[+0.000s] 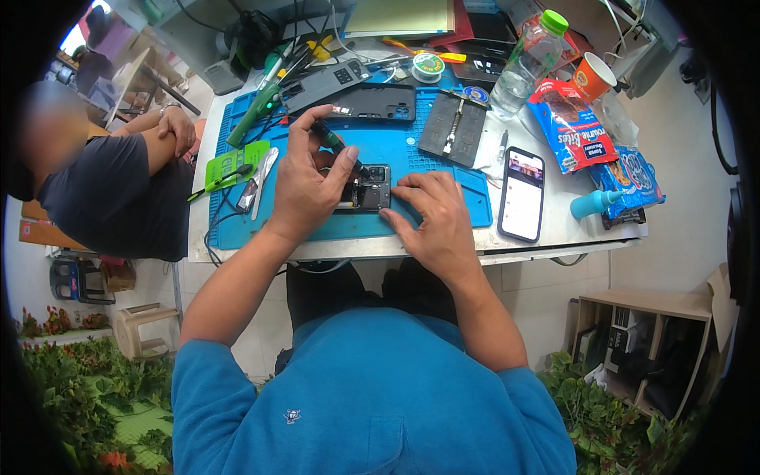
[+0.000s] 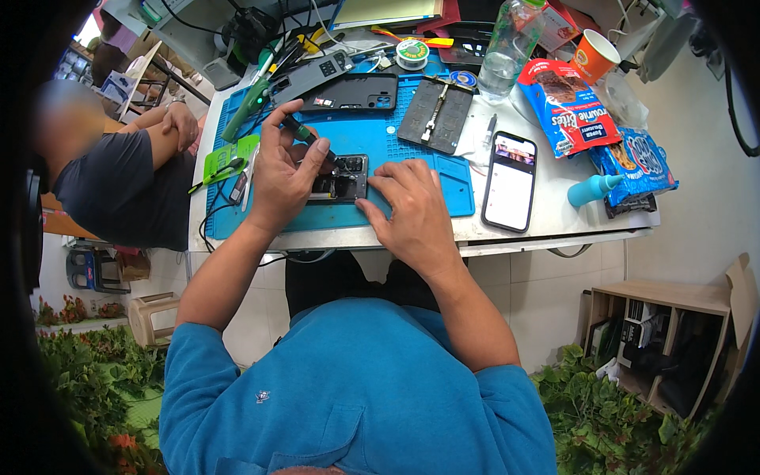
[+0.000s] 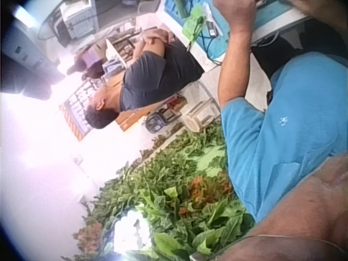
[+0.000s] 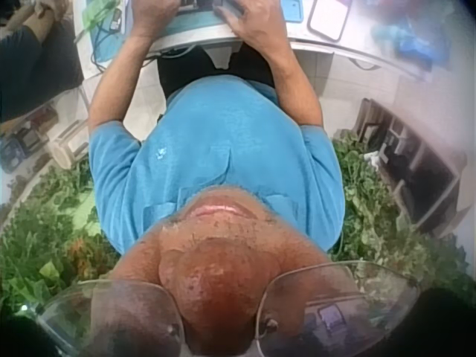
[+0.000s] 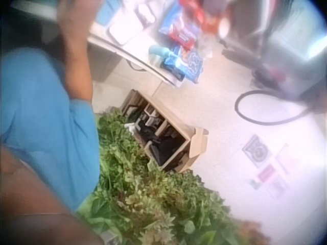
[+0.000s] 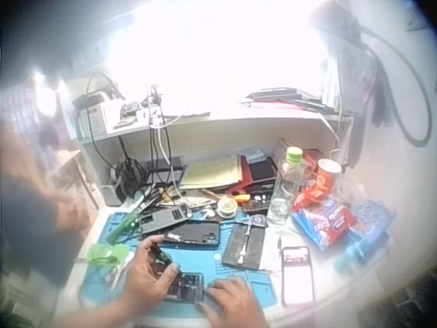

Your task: The person uses a green electric screwdriver to remove screws from the back of a disassembled smartphone. They then lift the back cover to inspect the internal components, including the battery and motherboard, before placing the cover back down.

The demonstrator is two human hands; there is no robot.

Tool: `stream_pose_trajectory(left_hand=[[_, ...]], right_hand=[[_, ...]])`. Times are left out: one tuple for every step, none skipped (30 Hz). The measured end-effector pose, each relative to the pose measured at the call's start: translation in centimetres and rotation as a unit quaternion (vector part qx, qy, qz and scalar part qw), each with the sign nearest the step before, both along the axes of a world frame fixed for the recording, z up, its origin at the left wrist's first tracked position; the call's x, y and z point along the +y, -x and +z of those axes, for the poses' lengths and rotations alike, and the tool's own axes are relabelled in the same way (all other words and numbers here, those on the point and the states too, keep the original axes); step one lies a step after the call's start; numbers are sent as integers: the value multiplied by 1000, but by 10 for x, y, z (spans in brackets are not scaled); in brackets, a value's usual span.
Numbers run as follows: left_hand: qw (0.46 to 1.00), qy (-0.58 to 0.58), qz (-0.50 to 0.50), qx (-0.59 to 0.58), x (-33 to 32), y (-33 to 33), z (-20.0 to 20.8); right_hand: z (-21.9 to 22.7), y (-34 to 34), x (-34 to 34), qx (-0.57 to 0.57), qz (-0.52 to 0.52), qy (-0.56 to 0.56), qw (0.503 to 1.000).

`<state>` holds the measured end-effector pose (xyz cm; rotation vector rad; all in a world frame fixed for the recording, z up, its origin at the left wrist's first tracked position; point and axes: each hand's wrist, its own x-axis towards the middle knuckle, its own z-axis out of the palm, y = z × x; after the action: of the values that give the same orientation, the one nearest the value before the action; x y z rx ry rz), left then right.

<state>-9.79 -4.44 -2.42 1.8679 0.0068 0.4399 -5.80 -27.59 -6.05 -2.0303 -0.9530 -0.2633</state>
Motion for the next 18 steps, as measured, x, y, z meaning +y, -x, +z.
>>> stream_pose_trajectory(left_hand=[[1000,-3,-2,-3,1,-1,-1],[1000,-7,-3,-6,1,-1,-2],[1000,3,-3,-4,1,-1,-2],[1000,14,-3,-2,1,-1,-2],[1000,24,-3,0,1,-1,-2],[1000,28,1,3,1,0,-2],[999,31,5,6,1,0,-2],[999,35,9,8,1,0,-3],[999,38,10,15,1,-1,-2],[999,40,11,22,1,-1,-2],[999,42,13,28,2,-2,-1],[999,44,12,27,2,-2,-1],[999,46,10,27,2,-3,-2],[998,49,10,27,3,-2,-2],[998,53,11,28,3,-2,-2],[998,58,13,30,3,-3,-2],[997,63,14,32,3,-3,-2],[998,60,15,31,4,-3,-2]], right_hand=[[0,0,0,-2,-1,1,1000],[-1,0,0,-4,-3,2,1000],[0,0,0,-4,-3,2,1000],[0,1,0,-3,-4,3,1000],[0,1,0,-3,-5,3,1000],[0,1,0,-2,-4,1,1000],[0,1,0,-2,-3,0,1000],[0,1,0,-2,-3,-2,1000],[0,1,0,-3,-3,-2,1000],[0,1,0,-3,-3,-2,1000],[0,0,0,-4,-4,-3,1000],[0,0,0,-3,-3,-2,1000],[0,0,0,-2,-2,-1,1000],[0,0,0,-1,-1,-1,1000],[0,1,0,-1,-1,-1,1000],[1,1,0,-1,-1,-2,1000],[1,1,0,-1,-2,-2,1000],[1,1,0,-2,-1,-1,1000]])
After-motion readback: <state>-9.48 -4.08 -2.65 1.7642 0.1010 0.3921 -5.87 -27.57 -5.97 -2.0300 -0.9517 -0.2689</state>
